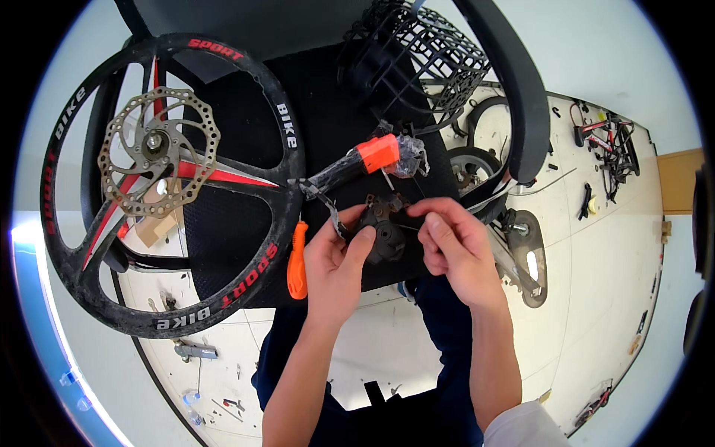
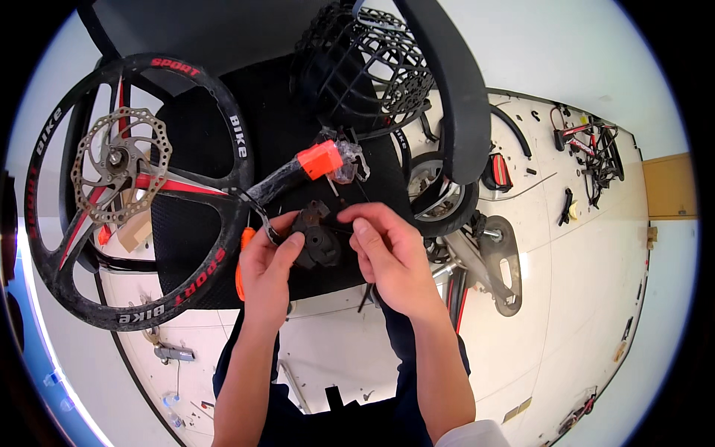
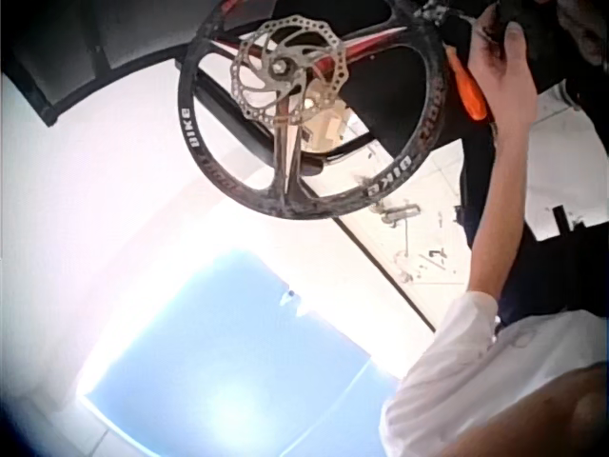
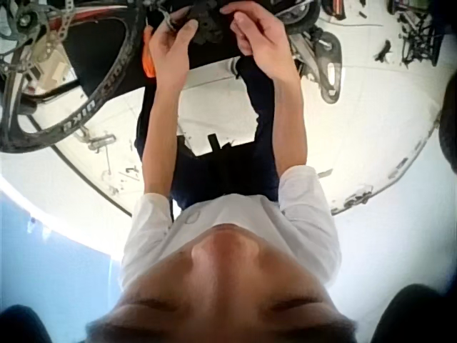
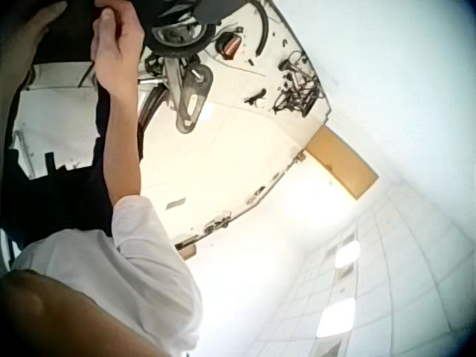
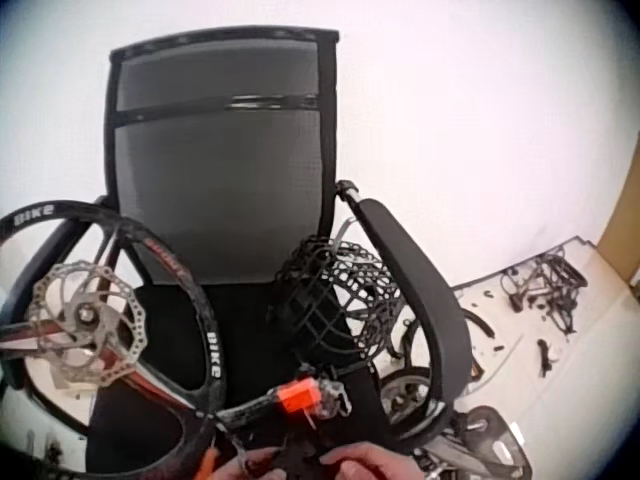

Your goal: The person removes a bicycle wheel from a stand, places it on the floor, and then disassembles a small black plastic component using a screwdriver. They remove screws and separate internal parts while seated in a chair.

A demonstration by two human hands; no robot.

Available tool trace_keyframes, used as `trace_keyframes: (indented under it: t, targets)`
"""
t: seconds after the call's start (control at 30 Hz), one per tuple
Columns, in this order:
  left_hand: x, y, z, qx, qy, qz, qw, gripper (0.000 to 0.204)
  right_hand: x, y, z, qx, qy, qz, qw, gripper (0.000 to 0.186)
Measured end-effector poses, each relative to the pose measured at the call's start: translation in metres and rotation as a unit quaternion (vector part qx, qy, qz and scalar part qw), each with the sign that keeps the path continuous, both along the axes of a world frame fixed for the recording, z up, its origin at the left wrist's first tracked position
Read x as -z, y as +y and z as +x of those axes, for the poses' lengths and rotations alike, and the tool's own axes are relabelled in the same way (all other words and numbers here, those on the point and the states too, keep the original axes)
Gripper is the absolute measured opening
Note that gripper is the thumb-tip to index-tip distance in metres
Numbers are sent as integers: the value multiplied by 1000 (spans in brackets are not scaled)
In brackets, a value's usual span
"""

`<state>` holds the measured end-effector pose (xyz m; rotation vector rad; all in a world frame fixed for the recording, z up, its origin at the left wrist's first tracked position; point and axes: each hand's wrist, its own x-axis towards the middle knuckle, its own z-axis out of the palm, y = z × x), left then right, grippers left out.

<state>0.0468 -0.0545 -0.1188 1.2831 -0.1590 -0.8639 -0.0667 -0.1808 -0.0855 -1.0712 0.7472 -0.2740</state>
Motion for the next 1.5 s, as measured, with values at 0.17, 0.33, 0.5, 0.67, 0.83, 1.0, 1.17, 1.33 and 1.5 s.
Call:
trace_keyframes:
  t: [0.17, 0.33, 0.5, 0.67, 0.83, 1.0, 1.17, 1.33, 1.5]
  targets:
    - [1, -3, 9, 4, -21, 9, 1000, 30, 14, -14, 0, 99, -130, 179, 970, 21]
    - [4, -3, 3, 28, -16, 25, 999, 32, 26, -28, -6, 203, -179, 292, 917, 21]
    - [-2, -2, -12, 80, -14, 27, 996, 39, 34, -32, -14, 236, -195, 326, 894, 16]
    - [6, -4, -23, 132, -62, 8, 989, 45, 41, -32, -14, 254, -219, 378, 863, 16]
    - [7, -12, -25, 105, -69, 24, 992, 43, 35, -24, 2, 310, -148, 302, 889, 22]
    - [4, -11, -24, 34, -71, -3, 997, 40, 33, -11, 5, 157, 34, -23, 987, 35]
    - [-2, 1, -12, 19, 14, -14, 1000, 38, 22, -11, -2, 169, -45, 194, 965, 40]
    - [-4, 12, -10, 45, -27, -35, 998, 40, 35, -18, -10, 186, -141, 388, 892, 30]
    - [-5, 15, -11, 39, -47, -38, 997, 37, 44, -15, -7, 151, -179, 466, 853, 28]
